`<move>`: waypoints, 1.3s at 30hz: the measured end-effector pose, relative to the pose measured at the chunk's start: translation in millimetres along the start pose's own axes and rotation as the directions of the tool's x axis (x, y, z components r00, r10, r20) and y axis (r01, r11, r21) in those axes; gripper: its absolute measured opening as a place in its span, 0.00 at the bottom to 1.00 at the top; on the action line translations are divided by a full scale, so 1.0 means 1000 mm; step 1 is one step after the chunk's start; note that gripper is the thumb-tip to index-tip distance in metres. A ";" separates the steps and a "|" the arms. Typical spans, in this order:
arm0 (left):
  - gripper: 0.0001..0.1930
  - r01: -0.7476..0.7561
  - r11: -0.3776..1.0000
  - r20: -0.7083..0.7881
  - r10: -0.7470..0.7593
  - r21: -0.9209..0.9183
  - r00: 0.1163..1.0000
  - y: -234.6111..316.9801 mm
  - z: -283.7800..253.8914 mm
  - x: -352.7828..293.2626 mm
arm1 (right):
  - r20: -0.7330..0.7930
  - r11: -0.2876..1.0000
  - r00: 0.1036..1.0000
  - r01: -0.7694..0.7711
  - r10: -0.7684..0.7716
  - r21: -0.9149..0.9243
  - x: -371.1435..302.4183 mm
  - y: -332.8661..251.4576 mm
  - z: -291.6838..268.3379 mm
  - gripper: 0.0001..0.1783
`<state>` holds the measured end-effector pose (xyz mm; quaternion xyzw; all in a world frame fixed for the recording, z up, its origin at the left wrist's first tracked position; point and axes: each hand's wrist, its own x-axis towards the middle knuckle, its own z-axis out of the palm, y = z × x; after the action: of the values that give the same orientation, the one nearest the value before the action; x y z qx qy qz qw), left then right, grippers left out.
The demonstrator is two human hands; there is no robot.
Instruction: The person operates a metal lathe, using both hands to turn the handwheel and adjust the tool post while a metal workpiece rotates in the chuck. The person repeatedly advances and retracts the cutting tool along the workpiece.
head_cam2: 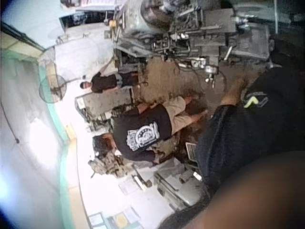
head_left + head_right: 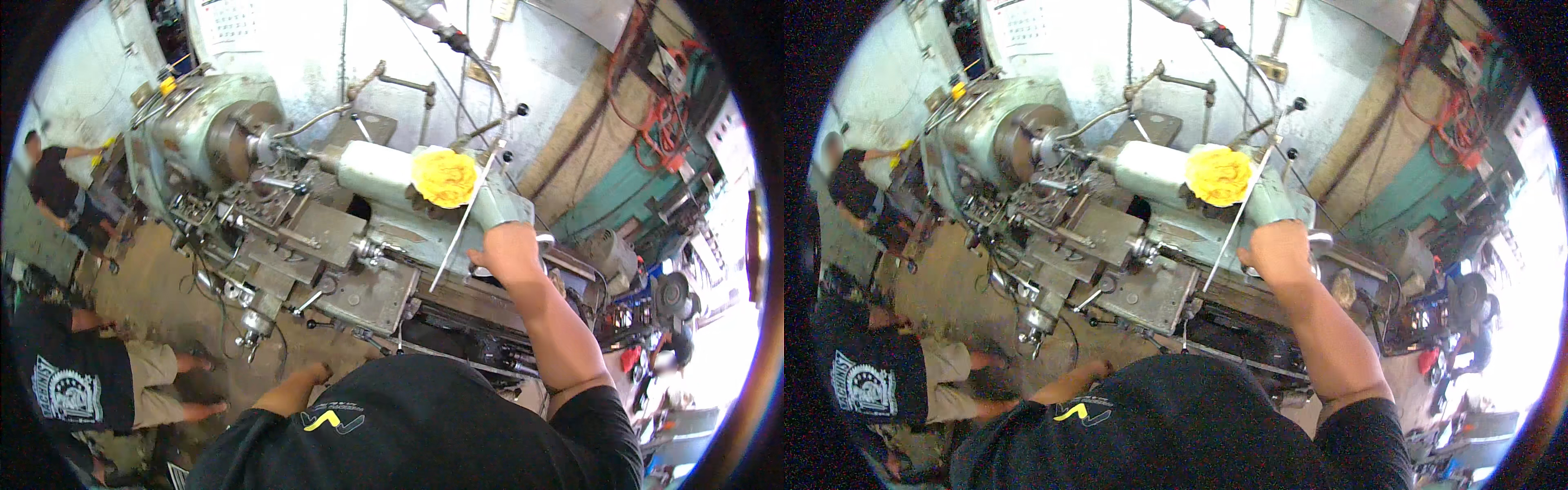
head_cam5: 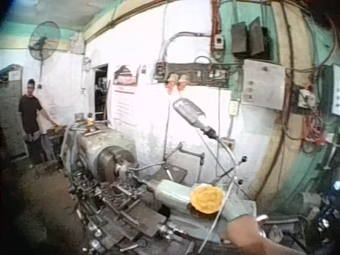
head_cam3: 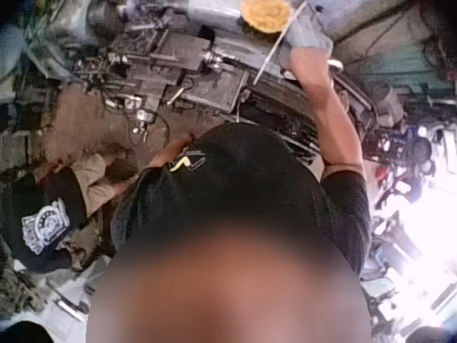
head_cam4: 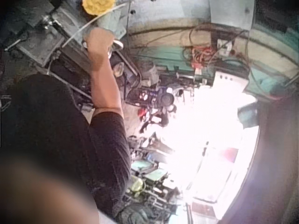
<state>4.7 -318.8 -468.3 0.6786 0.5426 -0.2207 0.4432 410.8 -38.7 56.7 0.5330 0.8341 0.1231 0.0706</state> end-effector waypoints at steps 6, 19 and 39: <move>0.18 -0.280 0.959 -0.194 0.265 -0.052 0.944 -0.018 0.013 0.010 | 0.078 0.999 0.997 0.009 -0.005 -0.050 0.002 -0.011 -0.004 0.28; 0.20 0.066 0.912 -0.124 -0.126 -0.404 0.984 0.035 -0.028 -0.021 | 0.356 0.883 0.934 0.146 0.026 -0.445 0.021 -0.075 0.070 0.14; 0.18 0.188 0.923 -0.068 -0.223 -0.336 0.973 0.014 0.011 -0.002 | 0.339 0.879 0.929 0.034 0.148 -0.476 0.026 -0.076 0.088 0.16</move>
<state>18.8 -329.4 -467.3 0.5456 0.6622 -0.1370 0.4950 355.1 -34.5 -48.5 0.5375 0.7343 0.2239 0.3488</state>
